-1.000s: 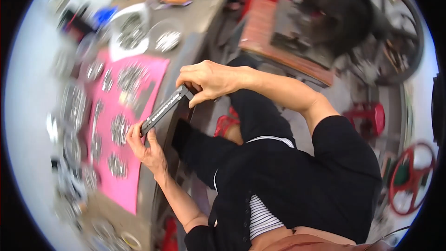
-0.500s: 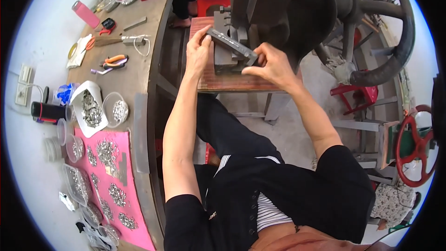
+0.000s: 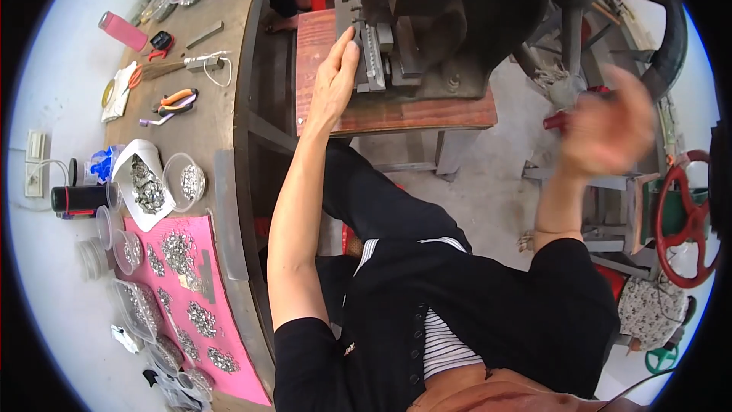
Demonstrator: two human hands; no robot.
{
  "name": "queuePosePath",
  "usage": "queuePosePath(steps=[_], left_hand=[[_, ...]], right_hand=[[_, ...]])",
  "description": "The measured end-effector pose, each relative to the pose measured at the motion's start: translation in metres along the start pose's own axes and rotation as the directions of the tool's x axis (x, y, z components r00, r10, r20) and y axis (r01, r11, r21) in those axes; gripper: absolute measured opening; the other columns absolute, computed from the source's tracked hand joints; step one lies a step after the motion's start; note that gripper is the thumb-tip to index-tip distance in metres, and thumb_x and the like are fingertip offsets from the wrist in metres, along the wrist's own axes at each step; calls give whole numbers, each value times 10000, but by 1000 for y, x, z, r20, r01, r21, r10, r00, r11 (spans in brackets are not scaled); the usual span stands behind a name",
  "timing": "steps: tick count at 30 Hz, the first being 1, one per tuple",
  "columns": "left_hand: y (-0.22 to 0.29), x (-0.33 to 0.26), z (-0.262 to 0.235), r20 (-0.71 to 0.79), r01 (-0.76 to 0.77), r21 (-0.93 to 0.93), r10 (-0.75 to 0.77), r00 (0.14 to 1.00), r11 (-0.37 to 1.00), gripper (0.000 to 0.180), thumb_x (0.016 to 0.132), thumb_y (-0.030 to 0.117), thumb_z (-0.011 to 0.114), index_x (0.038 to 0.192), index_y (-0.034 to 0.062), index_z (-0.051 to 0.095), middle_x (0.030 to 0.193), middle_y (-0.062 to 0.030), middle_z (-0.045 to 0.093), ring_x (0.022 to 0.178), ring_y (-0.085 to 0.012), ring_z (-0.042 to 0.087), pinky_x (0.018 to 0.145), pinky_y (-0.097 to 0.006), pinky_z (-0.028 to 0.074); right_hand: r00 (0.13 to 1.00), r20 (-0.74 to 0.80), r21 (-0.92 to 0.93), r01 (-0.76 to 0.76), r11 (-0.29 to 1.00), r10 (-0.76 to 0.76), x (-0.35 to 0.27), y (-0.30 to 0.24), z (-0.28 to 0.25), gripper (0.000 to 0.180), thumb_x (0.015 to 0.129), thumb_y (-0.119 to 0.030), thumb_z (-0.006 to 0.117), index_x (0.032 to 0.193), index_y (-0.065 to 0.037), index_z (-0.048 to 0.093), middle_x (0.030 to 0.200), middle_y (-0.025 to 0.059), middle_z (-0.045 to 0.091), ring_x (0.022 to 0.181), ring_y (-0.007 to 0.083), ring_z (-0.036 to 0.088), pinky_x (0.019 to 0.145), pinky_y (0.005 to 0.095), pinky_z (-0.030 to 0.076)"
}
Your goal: Assembling small metal components into a guide rail and processing them using a manual press machine.
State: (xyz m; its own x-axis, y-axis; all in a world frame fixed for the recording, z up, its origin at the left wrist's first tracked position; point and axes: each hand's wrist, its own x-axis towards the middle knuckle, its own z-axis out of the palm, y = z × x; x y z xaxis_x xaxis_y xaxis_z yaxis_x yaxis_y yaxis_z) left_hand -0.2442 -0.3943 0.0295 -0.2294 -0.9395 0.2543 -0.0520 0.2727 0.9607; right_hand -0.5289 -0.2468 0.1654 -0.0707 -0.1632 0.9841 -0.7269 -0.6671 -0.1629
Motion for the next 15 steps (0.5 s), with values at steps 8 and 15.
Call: queuePosePath(steps=[8, 15], left_hand=[[7, -32, 13, 116, -171, 313, 141, 983, 934, 1023, 772, 465, 837, 1544, -8, 360, 1611, -194, 353, 1528, -348, 253, 1240, -495, 159], [0, -26, 13, 127, -232, 442, 195, 973, 867, 1017, 754, 487, 844, 1509, -36, 407, 1577, -201, 409, 1517, -386, 265, 1233, -554, 127]], right_hand=[[803, -249, 104, -534, 839, 542, -35, 59, -46, 192, 892, -19, 739, 992, 3, 577, 859, 74, 674, 817, 152, 672, 796, 284, 515], [734, 66, -234, -647, 726, 676, 84, 47, -81, 354, 890, -252, 760, 1033, 41, 622, 736, 53, 615, 664, 132, 591, 656, 266, 466]])
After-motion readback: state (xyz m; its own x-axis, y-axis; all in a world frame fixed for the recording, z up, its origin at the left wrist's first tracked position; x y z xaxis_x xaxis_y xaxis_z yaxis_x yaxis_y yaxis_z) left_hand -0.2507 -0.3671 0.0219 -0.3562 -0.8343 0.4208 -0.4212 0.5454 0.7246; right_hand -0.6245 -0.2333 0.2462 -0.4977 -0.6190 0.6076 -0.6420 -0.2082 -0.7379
